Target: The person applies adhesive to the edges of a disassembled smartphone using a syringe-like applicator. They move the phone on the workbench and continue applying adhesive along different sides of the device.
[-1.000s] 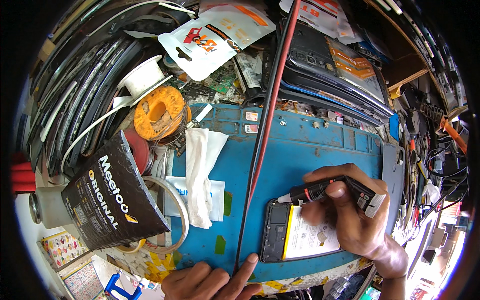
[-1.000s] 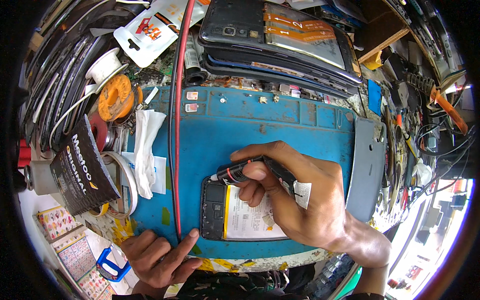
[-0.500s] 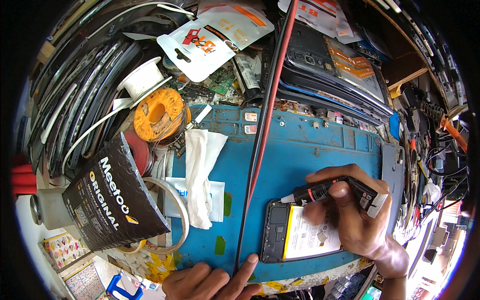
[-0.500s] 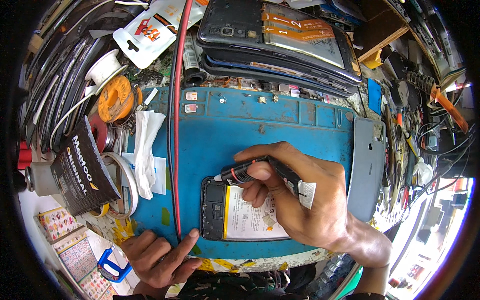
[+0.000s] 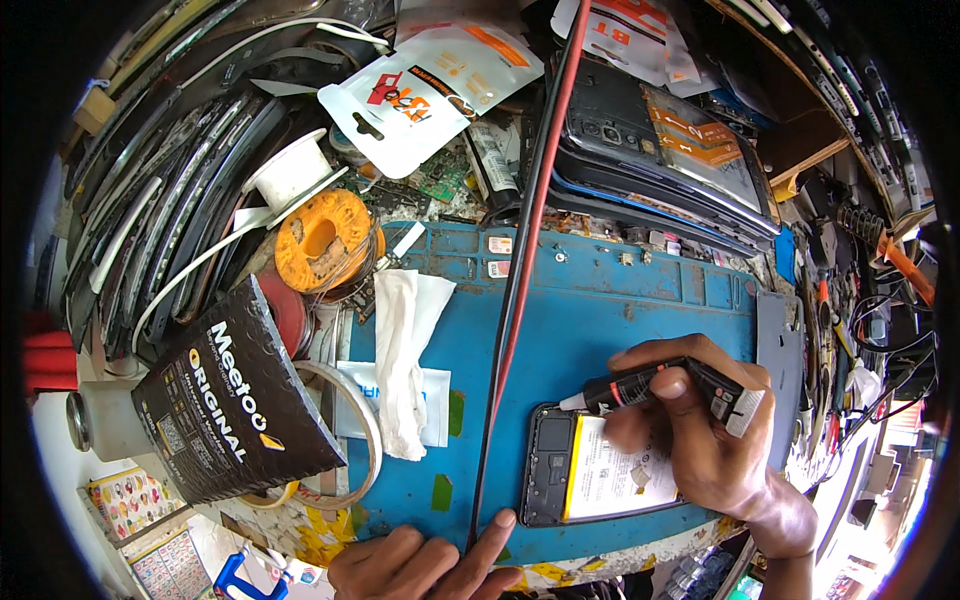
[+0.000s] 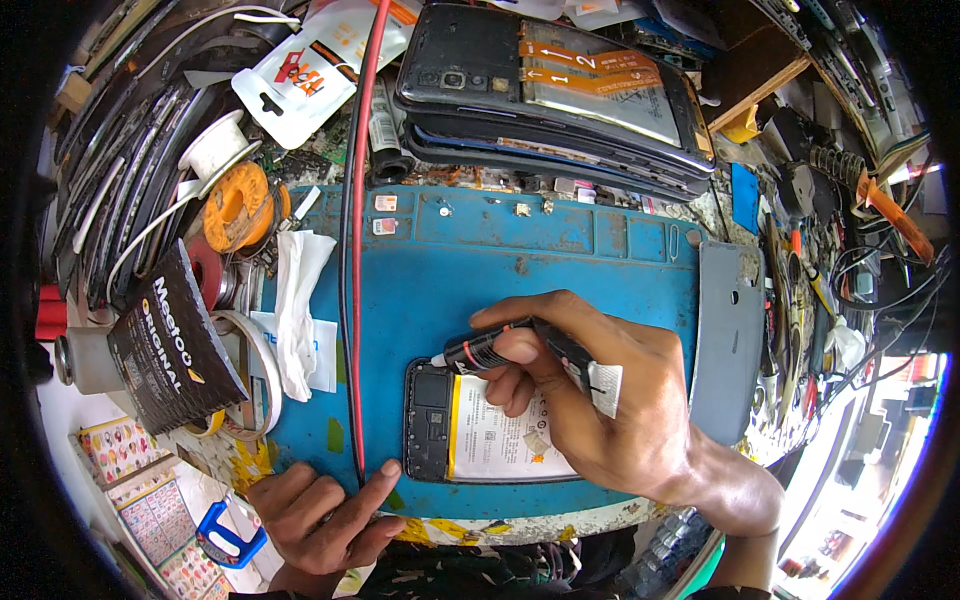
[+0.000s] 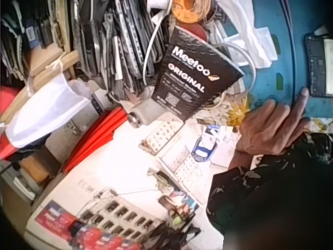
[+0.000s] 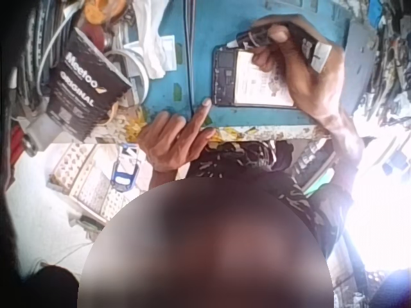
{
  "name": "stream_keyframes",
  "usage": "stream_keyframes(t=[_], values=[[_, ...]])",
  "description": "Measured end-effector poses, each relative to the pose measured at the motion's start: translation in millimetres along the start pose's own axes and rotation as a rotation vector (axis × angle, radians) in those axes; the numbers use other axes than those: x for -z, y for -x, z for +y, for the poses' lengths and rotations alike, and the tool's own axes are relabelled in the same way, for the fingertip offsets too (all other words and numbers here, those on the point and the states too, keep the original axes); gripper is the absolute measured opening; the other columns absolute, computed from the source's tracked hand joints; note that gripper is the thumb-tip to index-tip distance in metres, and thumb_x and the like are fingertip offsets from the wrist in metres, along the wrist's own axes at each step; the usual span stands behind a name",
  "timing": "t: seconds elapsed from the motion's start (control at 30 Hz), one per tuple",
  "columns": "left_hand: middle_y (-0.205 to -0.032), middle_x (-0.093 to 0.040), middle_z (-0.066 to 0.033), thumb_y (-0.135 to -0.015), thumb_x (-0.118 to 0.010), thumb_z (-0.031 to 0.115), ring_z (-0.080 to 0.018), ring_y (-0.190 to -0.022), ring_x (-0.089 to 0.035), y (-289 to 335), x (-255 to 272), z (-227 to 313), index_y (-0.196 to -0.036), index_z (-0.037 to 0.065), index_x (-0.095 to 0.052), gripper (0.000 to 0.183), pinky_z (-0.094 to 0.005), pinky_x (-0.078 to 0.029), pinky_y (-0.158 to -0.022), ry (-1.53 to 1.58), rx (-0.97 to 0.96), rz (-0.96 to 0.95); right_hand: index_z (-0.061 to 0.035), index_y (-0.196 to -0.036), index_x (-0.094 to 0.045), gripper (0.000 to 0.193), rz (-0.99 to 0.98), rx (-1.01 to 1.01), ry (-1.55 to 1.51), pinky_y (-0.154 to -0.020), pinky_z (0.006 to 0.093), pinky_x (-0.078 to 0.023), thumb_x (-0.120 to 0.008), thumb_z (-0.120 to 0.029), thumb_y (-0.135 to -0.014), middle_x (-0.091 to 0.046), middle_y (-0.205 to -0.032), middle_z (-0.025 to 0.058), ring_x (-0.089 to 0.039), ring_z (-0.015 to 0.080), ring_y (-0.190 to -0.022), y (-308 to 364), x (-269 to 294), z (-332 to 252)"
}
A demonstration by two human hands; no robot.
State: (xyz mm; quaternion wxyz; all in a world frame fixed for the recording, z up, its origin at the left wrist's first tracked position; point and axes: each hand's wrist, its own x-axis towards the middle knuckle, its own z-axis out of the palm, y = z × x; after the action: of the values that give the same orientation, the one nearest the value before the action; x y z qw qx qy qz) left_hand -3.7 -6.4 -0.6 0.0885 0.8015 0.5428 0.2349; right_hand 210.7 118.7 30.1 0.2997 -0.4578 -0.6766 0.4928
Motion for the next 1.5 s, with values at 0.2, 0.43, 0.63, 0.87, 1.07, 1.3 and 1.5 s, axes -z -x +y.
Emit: stream_keyframes(t=[0.2,0.43,0.63,0.87,1.07,1.3,1.5], values=[[-0.053,-0.027,0.0051,-0.083,-0.064,0.042,-0.0112,-0.046,-0.031,3,4,1,-0.102,0.013,-0.072,0.035,-0.0283,-0.024,-0.044,0.023,0.027,-0.019,0.0062,-0.099,-0.063,0.017,0.176,-0.039,-0.245,-0.053,0.0254,-0.051,-0.055,-0.007,-0.092,-0.066,-0.070,0.0118,-0.063,0.0122,-0.060,2,0,-13],[-0.050,-0.030,0.0059,-0.067,-0.081,0.033,-0.0123,-0.045,-0.033,9,-4,4,-0.087,0.013,-0.075,0.029,-0.0275,-0.023,-0.044,0.139,0.085,0.361,-0.0025,-0.097,-0.066,0.025,-0.319,0.897,0.213,-0.056,0.0247,-0.052,-0.067,-0.017,-0.077,-0.062,-0.085,0.0060,-0.063,0.0148,-0.068,9,6,-12],[-0.068,-0.051,-0.0050,-0.085,-0.061,0.031,-0.0198,-0.069,-0.052,32,-4,-5,-0.083,0.004,-0.069,0.029,-0.0309,-0.039,-0.059,0.167,-0.028,0.305,-0.0032,-0.101,-0.061,0.032,-0.268,1.011,0.265,-0.060,0.0265,-0.054,-0.060,-0.013,-0.070,-0.060,-0.092,0.0096,-0.062,0.0184,-0.084,36,-1,-10],[-0.052,-0.050,-0.0099,-0.082,-0.054,0.031,-0.0232,-0.050,-0.051,43,-5,-1,-0.067,0.002,-0.063,0.034,-0.0328,-0.043,-0.051,0.998,-0.245,0.172,0.0050,-0.118,-0.044,0.041,-0.693,0.170,-0.662,-0.057,0.0340,-0.048,-0.043,-0.031,-0.099,-0.060,-0.071,0.0128,-0.060,0.0213,-0.064,52,-5,-30],[-0.103,-0.056,-0.0206,-0.089,-0.058,0.015,-0.0260,-0.081,-0.059,67,-11,15,-0.133,-0.007,-0.032,0.055,-0.0339,-0.051,-0.071,1.739,0.462,0.528,0.0020,-0.108,-0.037,0.027,-0.458,0.427,-0.372,-0.053,0.0405,-0.044,-0.051,-0.010,-0.089,-0.056,-0.064,0.0133,-0.058,0.0343,-0.058,86,5,-33],[-0.108,-0.053,-0.0194,-0.089,-0.059,0.013,-0.0276,-0.091,-0.056,25,-55,76,-0.137,-0.007,-0.027,0.061,-0.0343,-0.049,-0.078,0.851,0.417,0.846,0.0005,-0.102,-0.032,0.024,-0.296,0.376,-0.146,-0.040,0.0422,-0.038,-0.049,-0.012,-0.091,-0.049,-0.054,0.0189,-0.051,0.0372,-0.047,127,13,-22],[-0.092,-0.049,-0.0117,-0.093,-0.051,0.013,-0.0222,-0.080,-0.049,-28,-35,-1,-0.128,-0.006,-0.038,0.042,-0.0315,-0.043,-0.067,1.236,-0.323,1.133,-0.0019,-0.102,-0.053,0.025,0.541,0.224,0.476,-0.062,0.0385,-0.051,-0.060,-0.015,-0.082,-0.057,-0.092,0.0154,-0.059,0.0307,-0.080,155,91,24]])
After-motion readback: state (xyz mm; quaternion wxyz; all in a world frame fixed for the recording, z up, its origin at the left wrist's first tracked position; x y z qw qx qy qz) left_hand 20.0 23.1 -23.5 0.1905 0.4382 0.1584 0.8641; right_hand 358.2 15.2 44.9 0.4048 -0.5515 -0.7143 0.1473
